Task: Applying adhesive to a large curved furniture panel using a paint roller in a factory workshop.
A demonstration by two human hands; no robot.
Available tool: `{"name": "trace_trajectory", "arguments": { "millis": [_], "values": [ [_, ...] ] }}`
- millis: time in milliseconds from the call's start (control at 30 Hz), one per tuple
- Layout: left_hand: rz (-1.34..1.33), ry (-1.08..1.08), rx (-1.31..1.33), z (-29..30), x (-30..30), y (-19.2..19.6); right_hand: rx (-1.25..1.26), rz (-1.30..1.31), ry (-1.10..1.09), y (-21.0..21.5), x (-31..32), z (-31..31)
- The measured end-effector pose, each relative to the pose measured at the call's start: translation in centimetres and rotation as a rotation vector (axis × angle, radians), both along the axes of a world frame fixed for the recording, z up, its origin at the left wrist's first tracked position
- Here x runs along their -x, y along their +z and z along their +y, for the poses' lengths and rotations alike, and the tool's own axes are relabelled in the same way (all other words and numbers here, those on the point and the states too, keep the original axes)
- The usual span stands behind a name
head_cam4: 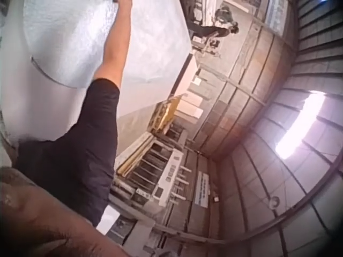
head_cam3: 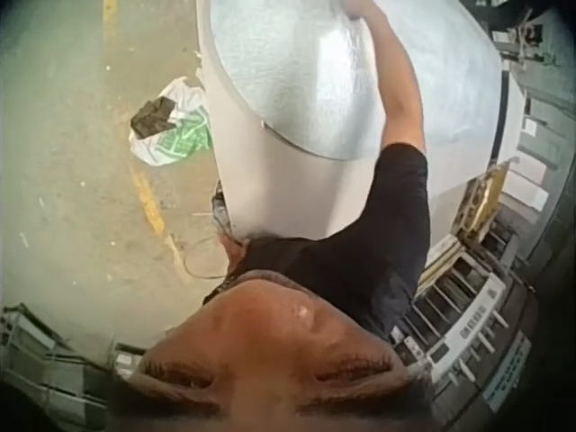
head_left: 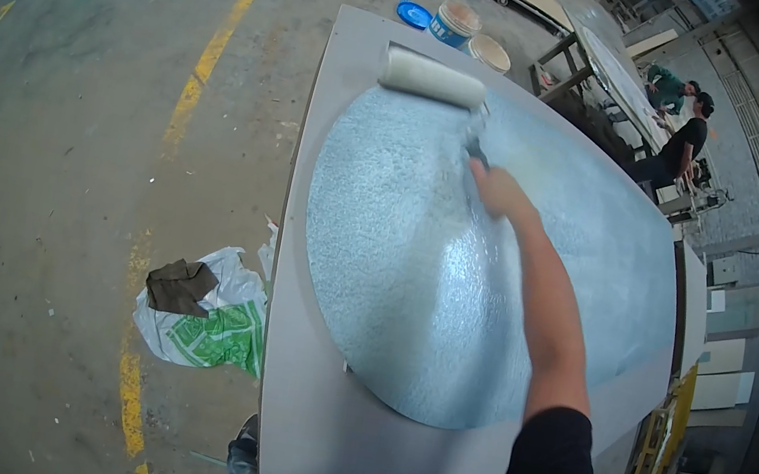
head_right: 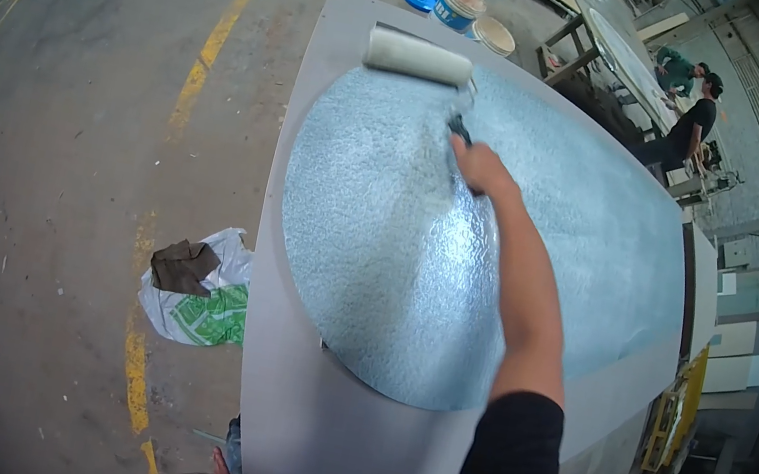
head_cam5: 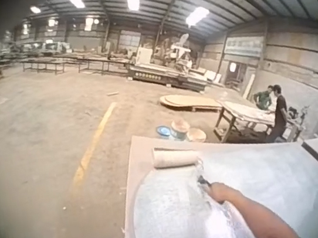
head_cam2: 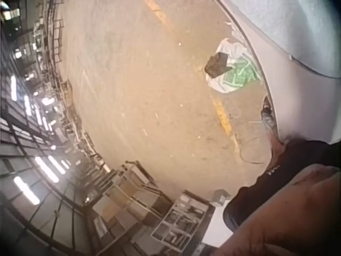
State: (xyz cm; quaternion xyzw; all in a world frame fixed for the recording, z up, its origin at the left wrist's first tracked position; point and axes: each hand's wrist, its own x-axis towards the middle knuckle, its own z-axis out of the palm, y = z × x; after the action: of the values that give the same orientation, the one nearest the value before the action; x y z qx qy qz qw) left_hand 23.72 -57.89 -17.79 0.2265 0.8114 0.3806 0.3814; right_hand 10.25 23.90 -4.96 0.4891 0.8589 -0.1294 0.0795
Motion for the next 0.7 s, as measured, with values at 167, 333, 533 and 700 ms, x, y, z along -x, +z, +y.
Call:
{"name": "trace_trajectory", "arguments": {
  "millis": [167,333,533,700],
  "values": [
    [0.170,0.003,-0.021,3.1,1.5,0.2,-0.011,-0.006,-0.027,0.3,-6.6,-2.9],
    [0.143,-0.125,0.091,2.4,0.6,-0.6,0.184,-0.001,-0.129,2.4,-0.3,-0.5],
    [0.066,0.009,0.043,9.0,1.8,7.8,0.119,0.123,-0.035,1.3,-5.5,-3.8],
    [0.409,-0.082,-0.269,8.2,3.3,5.3,0.175,0.095,-0.081,0.8,-16.5,-15.9]
  ]
}}
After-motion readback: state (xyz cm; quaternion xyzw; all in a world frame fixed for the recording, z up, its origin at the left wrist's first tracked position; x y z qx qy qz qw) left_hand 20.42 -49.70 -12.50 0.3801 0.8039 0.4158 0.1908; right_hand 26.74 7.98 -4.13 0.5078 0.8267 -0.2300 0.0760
